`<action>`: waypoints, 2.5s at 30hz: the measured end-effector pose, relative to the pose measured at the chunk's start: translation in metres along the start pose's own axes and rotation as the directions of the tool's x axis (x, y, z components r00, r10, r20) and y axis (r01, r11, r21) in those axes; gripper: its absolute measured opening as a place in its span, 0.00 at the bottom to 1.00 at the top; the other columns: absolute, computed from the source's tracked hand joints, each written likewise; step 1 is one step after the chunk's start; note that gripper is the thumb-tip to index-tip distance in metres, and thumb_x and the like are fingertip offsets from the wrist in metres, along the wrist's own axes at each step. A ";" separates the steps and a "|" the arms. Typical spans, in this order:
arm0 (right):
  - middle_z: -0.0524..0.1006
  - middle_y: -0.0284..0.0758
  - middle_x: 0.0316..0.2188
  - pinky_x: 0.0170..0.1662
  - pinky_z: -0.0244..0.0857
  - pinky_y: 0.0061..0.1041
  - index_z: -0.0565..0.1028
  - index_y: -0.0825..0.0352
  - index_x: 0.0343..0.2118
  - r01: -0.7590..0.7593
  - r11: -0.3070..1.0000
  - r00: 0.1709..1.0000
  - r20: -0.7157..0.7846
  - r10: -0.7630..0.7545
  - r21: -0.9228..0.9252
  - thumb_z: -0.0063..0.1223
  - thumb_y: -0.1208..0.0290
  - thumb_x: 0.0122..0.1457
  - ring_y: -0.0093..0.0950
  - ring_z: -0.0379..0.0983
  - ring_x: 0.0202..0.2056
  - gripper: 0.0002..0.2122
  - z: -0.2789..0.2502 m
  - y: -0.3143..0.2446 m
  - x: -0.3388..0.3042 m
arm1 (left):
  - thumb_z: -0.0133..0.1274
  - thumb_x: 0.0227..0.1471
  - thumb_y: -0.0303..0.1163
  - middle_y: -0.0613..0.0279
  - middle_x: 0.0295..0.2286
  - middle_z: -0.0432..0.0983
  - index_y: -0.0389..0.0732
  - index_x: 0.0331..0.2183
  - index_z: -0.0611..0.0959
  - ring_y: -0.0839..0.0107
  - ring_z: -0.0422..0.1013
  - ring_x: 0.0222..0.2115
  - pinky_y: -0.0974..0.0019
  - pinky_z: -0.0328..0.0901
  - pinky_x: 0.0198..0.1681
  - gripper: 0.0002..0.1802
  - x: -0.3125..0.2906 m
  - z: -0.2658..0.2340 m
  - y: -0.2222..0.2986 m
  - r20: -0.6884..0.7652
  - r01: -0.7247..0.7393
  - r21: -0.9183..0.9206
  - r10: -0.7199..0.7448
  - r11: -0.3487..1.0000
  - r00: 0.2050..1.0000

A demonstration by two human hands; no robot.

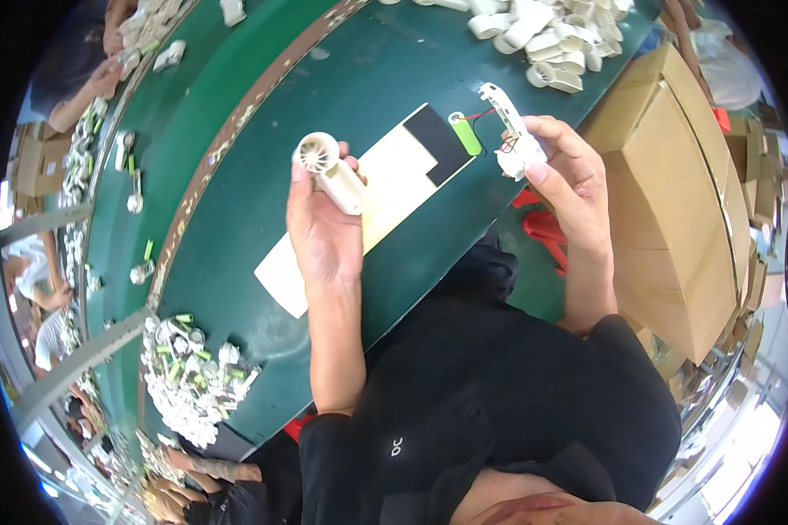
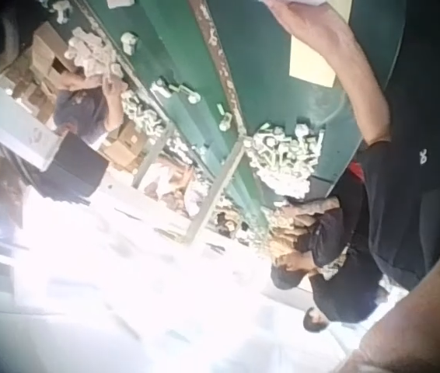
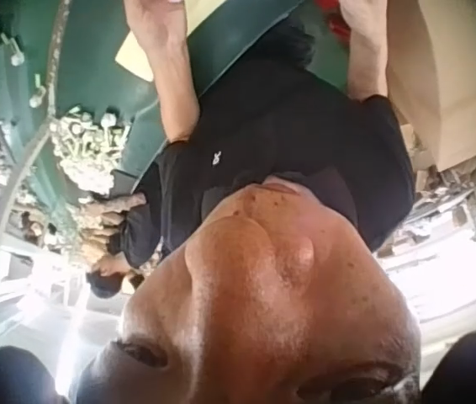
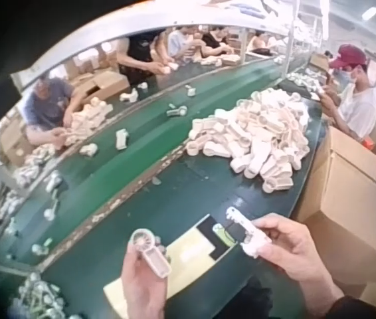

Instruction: The person assembles portable fans along a conveyor belt by applying adhesive pads to internal components, fitting the parts into plastic casings, snapping the outer shells together, and placing the assembled units on the belt.

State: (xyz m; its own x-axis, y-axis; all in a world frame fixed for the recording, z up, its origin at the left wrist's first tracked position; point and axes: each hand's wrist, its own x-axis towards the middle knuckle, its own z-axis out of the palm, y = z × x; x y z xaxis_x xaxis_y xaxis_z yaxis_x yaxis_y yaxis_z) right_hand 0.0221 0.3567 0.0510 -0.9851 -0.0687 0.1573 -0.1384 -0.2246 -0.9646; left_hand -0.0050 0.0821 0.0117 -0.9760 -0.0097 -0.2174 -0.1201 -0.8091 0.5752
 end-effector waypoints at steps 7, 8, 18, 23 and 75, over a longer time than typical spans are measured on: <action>0.74 0.36 0.48 0.52 0.69 0.25 0.74 0.76 0.56 -0.017 1.000 0.984 0.179 0.015 0.011 0.60 0.83 0.60 0.24 0.73 0.47 0.20 0.052 -0.004 0.007 | 0.37 0.73 0.51 0.49 0.43 0.81 0.39 0.50 0.75 0.72 0.72 0.29 0.67 0.68 0.33 0.25 -0.018 0.005 -0.019 -0.095 0.022 0.107 -0.012 0.994 0.995; 0.74 0.36 0.48 0.52 0.69 0.25 0.74 0.75 0.56 -0.018 1.000 0.978 0.207 0.018 0.001 0.60 0.82 0.60 0.24 0.73 0.47 0.20 0.057 -0.003 0.007 | 0.38 0.73 0.49 0.50 0.43 0.81 0.38 0.50 0.75 0.72 0.73 0.31 0.67 0.69 0.35 0.24 -0.019 0.004 -0.019 -0.077 0.010 0.115 -0.001 0.993 0.997; 0.76 0.34 0.44 0.46 0.69 0.24 0.77 0.71 0.53 -0.021 0.967 0.984 0.167 0.065 -0.255 0.63 0.77 0.60 0.22 0.72 0.41 0.18 0.070 0.013 0.005 | 0.39 0.72 0.52 0.57 0.39 0.79 0.39 0.51 0.77 0.73 0.73 0.34 0.67 0.68 0.34 0.26 -0.029 0.020 -0.013 -0.056 0.012 0.172 -0.003 0.985 0.998; 0.76 0.32 0.42 0.45 0.68 0.24 0.78 0.69 0.52 -0.005 0.950 0.988 0.144 0.052 -0.311 0.65 0.76 0.59 0.21 0.71 0.38 0.18 0.068 0.014 0.004 | 0.37 0.73 0.50 0.55 0.39 0.82 0.39 0.49 0.76 0.75 0.74 0.32 0.68 0.69 0.32 0.24 -0.029 0.016 -0.013 -0.030 0.031 0.097 -0.028 0.995 0.999; 0.75 0.32 0.39 0.43 0.63 0.23 0.78 0.70 0.52 0.094 0.863 0.980 0.198 0.007 -0.497 0.65 0.77 0.56 0.21 0.66 0.36 0.19 0.071 0.009 0.018 | 0.46 0.67 0.32 0.58 0.47 0.71 0.40 0.73 0.39 0.77 0.67 0.30 0.75 0.61 0.29 0.45 -0.044 -0.001 0.004 0.284 0.002 0.454 -0.147 0.891 0.947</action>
State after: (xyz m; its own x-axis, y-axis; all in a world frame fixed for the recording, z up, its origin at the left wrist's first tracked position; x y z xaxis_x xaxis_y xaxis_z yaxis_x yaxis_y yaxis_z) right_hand 0.0105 0.2844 0.0598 -0.9465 -0.2616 0.1892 -0.2626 0.2829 -0.9225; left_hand 0.0380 0.0781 0.0227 -0.9587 0.2767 -0.0663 -0.1912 -0.4542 0.8702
